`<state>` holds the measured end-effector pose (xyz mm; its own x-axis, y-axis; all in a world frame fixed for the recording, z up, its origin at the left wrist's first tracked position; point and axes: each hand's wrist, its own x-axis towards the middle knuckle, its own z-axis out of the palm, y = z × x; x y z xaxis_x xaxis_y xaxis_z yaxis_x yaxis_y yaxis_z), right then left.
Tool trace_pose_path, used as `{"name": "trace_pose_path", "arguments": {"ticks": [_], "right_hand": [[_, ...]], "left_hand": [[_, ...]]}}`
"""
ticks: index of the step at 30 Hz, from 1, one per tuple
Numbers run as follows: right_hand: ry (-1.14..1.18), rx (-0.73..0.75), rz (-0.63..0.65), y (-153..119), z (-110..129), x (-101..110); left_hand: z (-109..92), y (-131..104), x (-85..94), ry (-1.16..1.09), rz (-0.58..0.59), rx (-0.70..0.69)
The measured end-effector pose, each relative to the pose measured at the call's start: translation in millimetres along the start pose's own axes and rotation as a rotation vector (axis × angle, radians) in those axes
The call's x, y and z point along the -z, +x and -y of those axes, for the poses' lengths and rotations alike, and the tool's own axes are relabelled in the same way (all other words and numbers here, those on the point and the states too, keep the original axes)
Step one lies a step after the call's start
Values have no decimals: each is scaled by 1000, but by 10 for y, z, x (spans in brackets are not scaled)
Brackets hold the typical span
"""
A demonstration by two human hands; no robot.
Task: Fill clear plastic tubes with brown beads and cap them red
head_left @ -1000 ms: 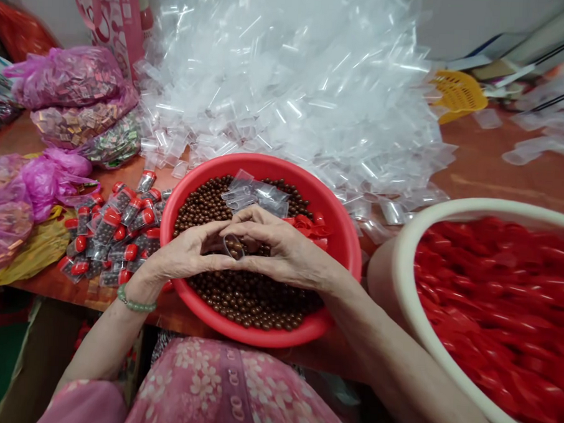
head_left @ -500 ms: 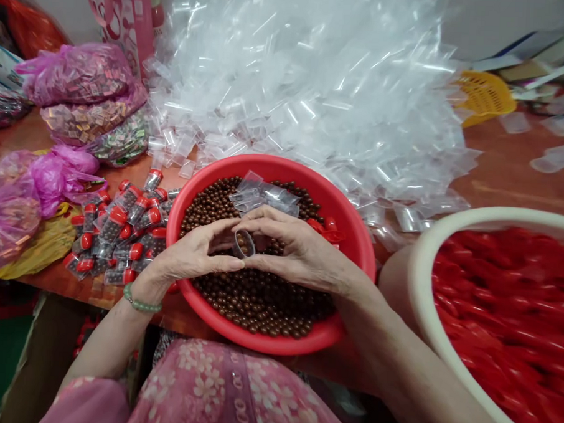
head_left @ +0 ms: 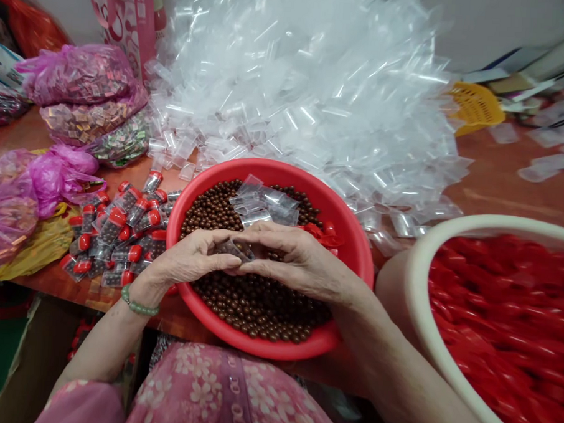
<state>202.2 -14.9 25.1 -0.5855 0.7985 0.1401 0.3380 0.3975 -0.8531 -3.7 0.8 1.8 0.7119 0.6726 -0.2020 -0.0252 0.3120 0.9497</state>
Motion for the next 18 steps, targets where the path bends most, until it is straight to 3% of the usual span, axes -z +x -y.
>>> {"name": "trace_pose_path", "arguments": {"ticks": [6, 11, 18], "right_hand": [[40, -106, -183, -157, -40, 29], [-23, -174, -345, -333, -133, 145], [-281, -279, -512, -602, -244, 304]], "left_hand": [[9, -52, -1, -213, -119, -38], [0, -74, -28, -175, -112, -67], [-107, -115, -139, -70, -89, -107]]}}
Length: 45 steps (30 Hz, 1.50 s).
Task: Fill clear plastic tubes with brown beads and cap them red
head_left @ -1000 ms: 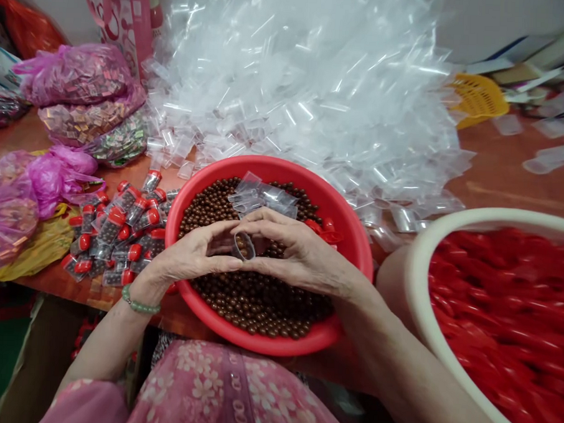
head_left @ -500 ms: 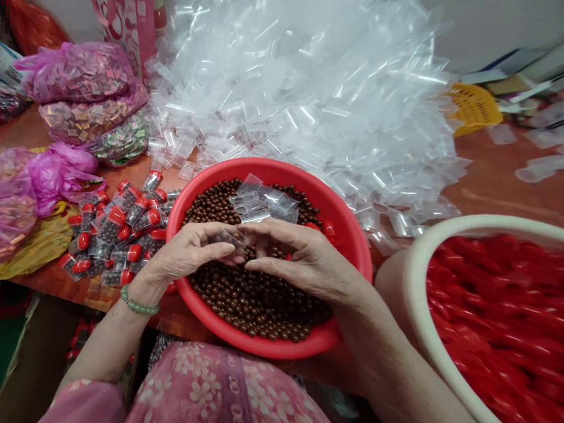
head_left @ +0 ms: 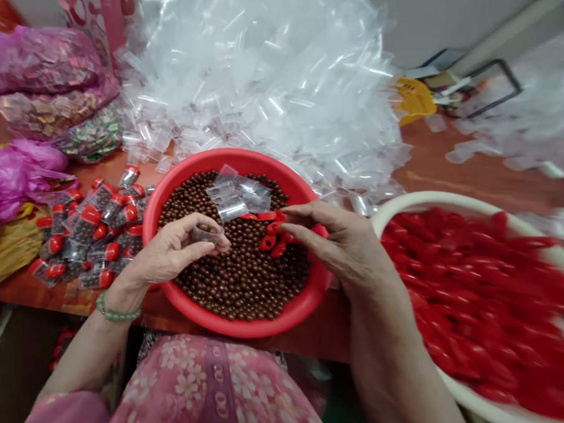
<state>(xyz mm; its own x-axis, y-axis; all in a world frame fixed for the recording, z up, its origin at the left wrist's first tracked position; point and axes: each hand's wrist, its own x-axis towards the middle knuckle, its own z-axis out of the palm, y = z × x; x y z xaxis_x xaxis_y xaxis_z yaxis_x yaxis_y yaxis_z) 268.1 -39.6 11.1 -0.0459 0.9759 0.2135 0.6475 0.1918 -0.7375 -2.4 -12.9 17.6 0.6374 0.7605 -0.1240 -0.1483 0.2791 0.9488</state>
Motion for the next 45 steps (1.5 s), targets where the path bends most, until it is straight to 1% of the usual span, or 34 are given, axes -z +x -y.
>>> {"name": "trace_pose_path", "arguments": {"ticks": [2, 3, 4, 6, 9, 12, 14, 16, 18, 19, 21, 23, 24, 26, 28, 31, 34, 39, 42, 45], "right_hand": [[-55, -17, -55, -28, -28, 60], [-78, -18, -57, -38, -40, 83], [-103, -7, -35, -44, -51, 99], [-178, 49, 63, -47, -73, 103], [-379, 143, 202, -35, -96, 48], [-606, 185, 243, -6, -105, -41], [-711, 204, 268, 22, -115, -88], [-761, 222, 303, 49, -136, -109], [-761, 230, 307, 64, -154, -98], [-736, 232, 285, 64, -154, -83], [-610, 236, 184, 47, -117, -48], [-362, 194, 28, 12, -23, -31], [-205, 136, -53, -8, 41, -38], [137, -29, -173, -46, 181, -90], [422, -164, -179, -68, 305, -181], [682, -274, -144, -78, 408, -327], [785, -305, -157, -91, 419, -420], [814, -322, -168, -164, 377, -507], [770, -305, -135, -224, 373, -565], [723, -268, -104, -257, 394, -600]], "left_hand": [[-20, -3, -12, 53, -5, -38], [-26, 0, -18, 77, -13, -60], [-29, 6, -25, 94, -20, -80], [-27, 24, -50, 113, -22, -87], [-11, 59, -107, 93, -13, -74], [24, 91, -156, 79, -45, -42], [58, 103, -177, 60, -40, 3], [92, 107, -185, 0, -13, 26], [122, 103, -182, -67, 3, 36], [133, 101, -177, -96, 9, 47], [148, 96, -167, -142, 12, 76], [158, 97, -159, -184, 7, 99], [162, 101, -156, -202, 3, 105], [171, 109, -154, -229, -4, 92], [179, 115, -153, -229, -17, 69], [189, 110, -148, -203, -71, 62], [205, 100, -135, -179, -143, 70], [231, 108, -111, -97, -236, 52], [218, 107, -108, -82, -244, 62], [183, 86, -110, -102, -217, 72]]}}
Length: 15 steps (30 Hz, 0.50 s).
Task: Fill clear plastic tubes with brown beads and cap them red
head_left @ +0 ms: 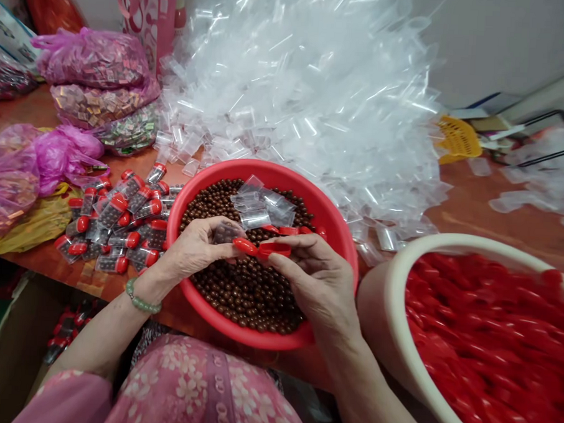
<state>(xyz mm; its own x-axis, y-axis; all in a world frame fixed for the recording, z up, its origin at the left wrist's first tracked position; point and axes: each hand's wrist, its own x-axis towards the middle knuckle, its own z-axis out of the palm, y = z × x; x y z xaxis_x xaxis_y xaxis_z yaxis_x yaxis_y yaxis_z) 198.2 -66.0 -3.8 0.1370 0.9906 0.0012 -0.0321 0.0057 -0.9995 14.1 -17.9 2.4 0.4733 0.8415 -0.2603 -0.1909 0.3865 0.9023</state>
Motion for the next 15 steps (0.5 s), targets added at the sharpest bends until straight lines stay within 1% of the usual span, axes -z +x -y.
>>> {"name": "trace_pose_path", "arguments": {"ticks": [5, 9, 11, 13, 15], "right_hand": [[-40, 57, 31, 14, 40, 34], [-171, 143, 107, 28, 27, 98], [-265, 200, 167, 25, 13, 106], [-400, 261, 232, 23, 9, 100], [-549, 309, 302, 29, 15, 89]], "left_hand": [[-34, -37, 21, -79, 45, -18], [-24, -31, 44, -197, 66, 1], [-10, -21, 49, -167, 40, 7], [8, -10, 53, -81, -4, -21], [25, -1, 57, -17, -16, -46]]}}
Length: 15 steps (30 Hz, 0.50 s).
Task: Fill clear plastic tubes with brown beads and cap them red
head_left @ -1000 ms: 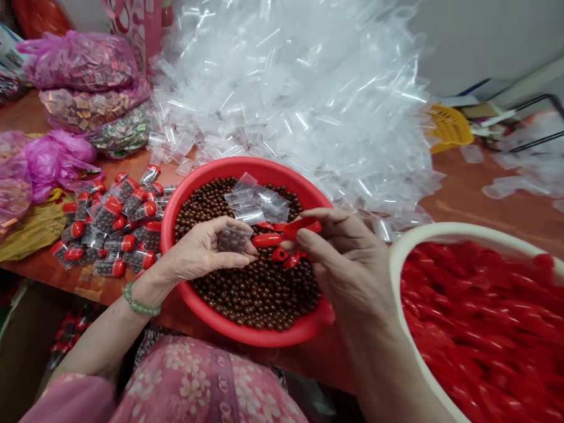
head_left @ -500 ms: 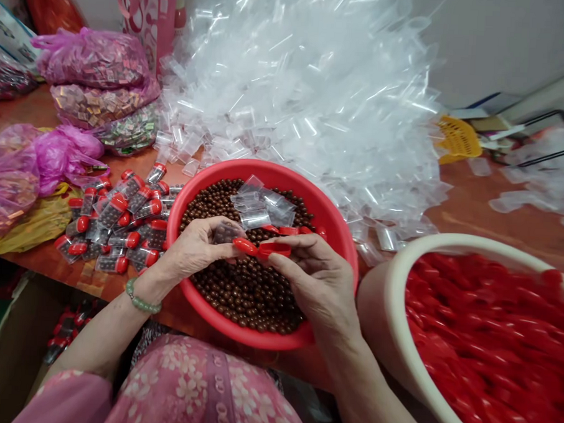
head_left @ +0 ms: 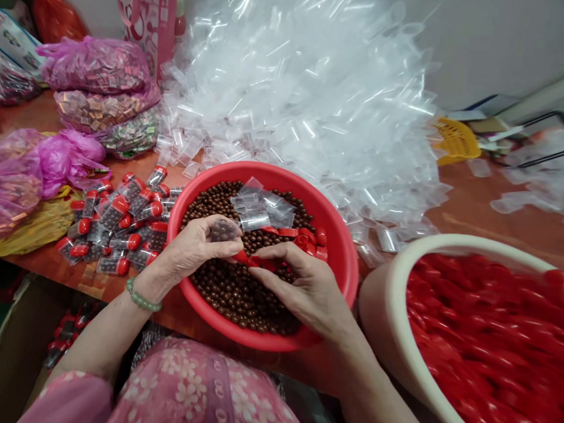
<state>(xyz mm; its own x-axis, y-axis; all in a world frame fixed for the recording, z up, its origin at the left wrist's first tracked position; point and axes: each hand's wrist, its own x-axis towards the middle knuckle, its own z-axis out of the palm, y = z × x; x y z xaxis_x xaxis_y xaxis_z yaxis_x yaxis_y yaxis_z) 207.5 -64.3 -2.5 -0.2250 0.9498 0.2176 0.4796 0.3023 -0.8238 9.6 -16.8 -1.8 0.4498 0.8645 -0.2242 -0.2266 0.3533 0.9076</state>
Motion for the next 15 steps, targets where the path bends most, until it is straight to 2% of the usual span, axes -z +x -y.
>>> {"name": "trace_pose_path", "arguments": {"ticks": [3, 6, 9, 12, 15], "right_hand": [[-160, 50, 105, 23, 5, -4], [-167, 32, 128, 36, -13, -18], [19, -93, 45, 36, -40, -39], [279, -243, -67, 47, -34, -65], [433, -314, -186, 78, 21, -100]], "left_hand": [[8, 5, 4, 37, 27, 12], [-8, 6, 0, 38, 2, 17], [-26, 11, -4, 28, -33, 6], [-31, 15, -6, 57, -17, 16], [-27, 16, -15, 106, -15, 22]]}}
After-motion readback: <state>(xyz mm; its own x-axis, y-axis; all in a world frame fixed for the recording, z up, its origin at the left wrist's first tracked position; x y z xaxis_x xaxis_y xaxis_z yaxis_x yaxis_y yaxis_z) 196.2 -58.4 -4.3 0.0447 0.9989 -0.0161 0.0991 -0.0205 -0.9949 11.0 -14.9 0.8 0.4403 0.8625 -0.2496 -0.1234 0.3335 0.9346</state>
